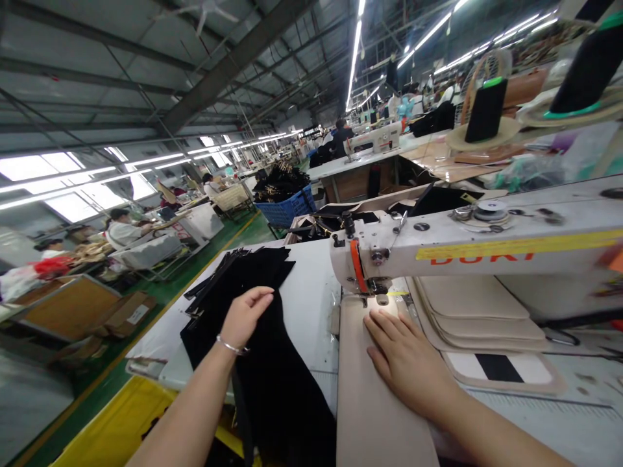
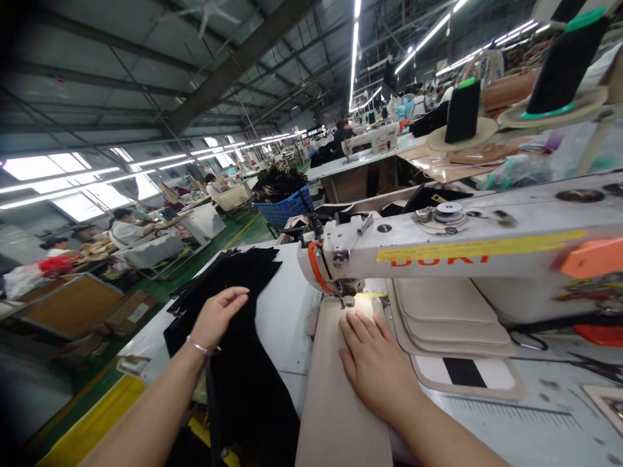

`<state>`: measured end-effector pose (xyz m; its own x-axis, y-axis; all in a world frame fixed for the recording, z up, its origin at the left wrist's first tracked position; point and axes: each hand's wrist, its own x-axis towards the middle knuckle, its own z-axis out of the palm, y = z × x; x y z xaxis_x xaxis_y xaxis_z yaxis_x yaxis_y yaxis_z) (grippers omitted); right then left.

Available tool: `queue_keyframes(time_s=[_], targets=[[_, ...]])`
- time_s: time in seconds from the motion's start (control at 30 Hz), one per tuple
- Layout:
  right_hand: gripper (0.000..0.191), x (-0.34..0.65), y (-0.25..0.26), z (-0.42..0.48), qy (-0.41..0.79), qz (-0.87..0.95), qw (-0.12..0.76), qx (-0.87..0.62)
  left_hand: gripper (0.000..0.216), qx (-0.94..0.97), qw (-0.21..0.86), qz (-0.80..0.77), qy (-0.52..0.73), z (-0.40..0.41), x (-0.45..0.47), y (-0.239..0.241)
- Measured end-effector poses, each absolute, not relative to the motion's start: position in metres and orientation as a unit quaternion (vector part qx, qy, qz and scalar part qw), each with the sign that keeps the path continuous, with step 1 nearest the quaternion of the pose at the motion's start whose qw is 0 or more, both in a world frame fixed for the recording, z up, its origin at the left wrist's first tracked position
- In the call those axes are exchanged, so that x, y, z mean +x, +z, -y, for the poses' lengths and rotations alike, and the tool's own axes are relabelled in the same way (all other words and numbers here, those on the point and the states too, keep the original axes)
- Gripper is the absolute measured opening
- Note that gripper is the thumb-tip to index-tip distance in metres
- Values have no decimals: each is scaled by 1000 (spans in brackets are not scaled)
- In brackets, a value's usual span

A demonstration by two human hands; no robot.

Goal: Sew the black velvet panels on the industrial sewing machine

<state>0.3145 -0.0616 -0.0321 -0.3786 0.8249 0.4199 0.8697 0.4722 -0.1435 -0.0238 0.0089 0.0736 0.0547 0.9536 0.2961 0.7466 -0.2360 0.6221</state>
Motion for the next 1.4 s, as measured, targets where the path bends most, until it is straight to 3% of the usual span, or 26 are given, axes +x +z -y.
queue_keyframes(time_s=[0.07, 0.17, 0.3, 0.4, 0.5, 0.87, 1.4], targets=[[51, 314, -33, 61, -46, 828, 223, -512, 35, 657, 253, -576, 416, -3, -26, 115], [49, 314, -33, 61, -40, 825, 221, -518, 28, 666, 370, -537, 362, -6, -3, 144], [47, 314, -31, 62, -41, 822, 210, -528, 17, 768, 405, -452, 206, -25, 68, 91], [44, 315, -28, 63, -47, 821, 204, -532, 12, 807, 338, -441, 199, -34, 116, 31], [45, 316, -25, 64, -51, 819, 198, -535, 12, 823, 267, -447, 229, -35, 139, 2], [59, 316, -27, 61, -43, 818, 185, -542, 6, 828, 205, -480, 205, -43, 148, 3], [60, 315, -23, 61, -26, 820, 185, -541, 10, 826, 173, -491, 216, -46, 151, 2]])
